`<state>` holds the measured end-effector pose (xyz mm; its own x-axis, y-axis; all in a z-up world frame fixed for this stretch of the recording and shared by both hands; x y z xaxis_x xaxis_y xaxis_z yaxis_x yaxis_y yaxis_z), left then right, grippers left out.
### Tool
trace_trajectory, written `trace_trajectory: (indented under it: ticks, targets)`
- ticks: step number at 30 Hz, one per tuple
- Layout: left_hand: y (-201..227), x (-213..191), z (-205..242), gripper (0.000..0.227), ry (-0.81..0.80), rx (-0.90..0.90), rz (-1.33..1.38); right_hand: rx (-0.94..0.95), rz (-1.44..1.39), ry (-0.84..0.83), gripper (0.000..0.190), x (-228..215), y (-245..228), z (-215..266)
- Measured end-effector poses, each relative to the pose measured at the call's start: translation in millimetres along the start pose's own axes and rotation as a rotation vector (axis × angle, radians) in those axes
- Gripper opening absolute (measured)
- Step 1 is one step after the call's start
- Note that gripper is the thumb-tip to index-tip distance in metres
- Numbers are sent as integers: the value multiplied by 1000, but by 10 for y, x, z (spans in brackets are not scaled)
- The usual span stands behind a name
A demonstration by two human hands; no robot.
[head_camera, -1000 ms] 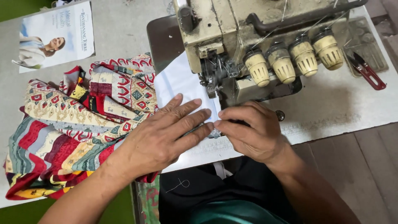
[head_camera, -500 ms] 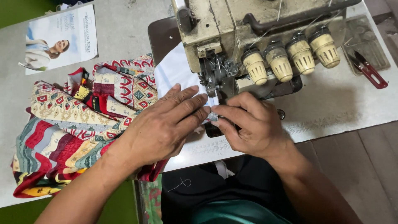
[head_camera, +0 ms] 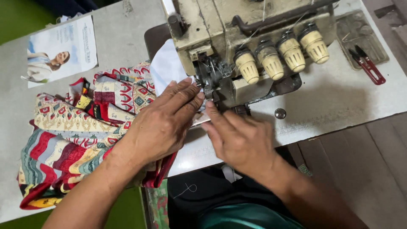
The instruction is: Threading an industrial overlock sewing machine using tweezers and preparing fabric for sewing.
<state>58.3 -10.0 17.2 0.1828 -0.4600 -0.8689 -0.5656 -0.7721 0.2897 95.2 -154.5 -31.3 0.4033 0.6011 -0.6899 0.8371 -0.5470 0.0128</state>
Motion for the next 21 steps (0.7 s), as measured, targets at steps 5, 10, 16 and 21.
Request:
trace_trajectory:
  ticks: [5,10,16,21]
  targets:
    - [-146,-5,-47,44,-95,-41,19,82,27,-248,48,-81,-177,-305]
    - [-68,-142,-136,36,-23,14,-58,74,-138,-342,52,-111,-125,-250]
    - [-270,-92,-64,56,-51,-113,-112,552,364,-192,54,-333,1570,574]
    - [-313,-220,-189,33,-22,-91,-65,296,491,-83,36,-358,2742,749]
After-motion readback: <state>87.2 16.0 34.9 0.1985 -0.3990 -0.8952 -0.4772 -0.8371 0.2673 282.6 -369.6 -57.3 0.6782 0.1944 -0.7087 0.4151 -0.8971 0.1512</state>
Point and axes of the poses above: each hand's wrist, its own z-axis away from the middle knuckle, its own x-axis out of the palm, y = z × x, the point moved 6 cm from there along -z, towards the middle knuckle, and after that the axes turned 14 degrees about z, right-handed, at the moved point
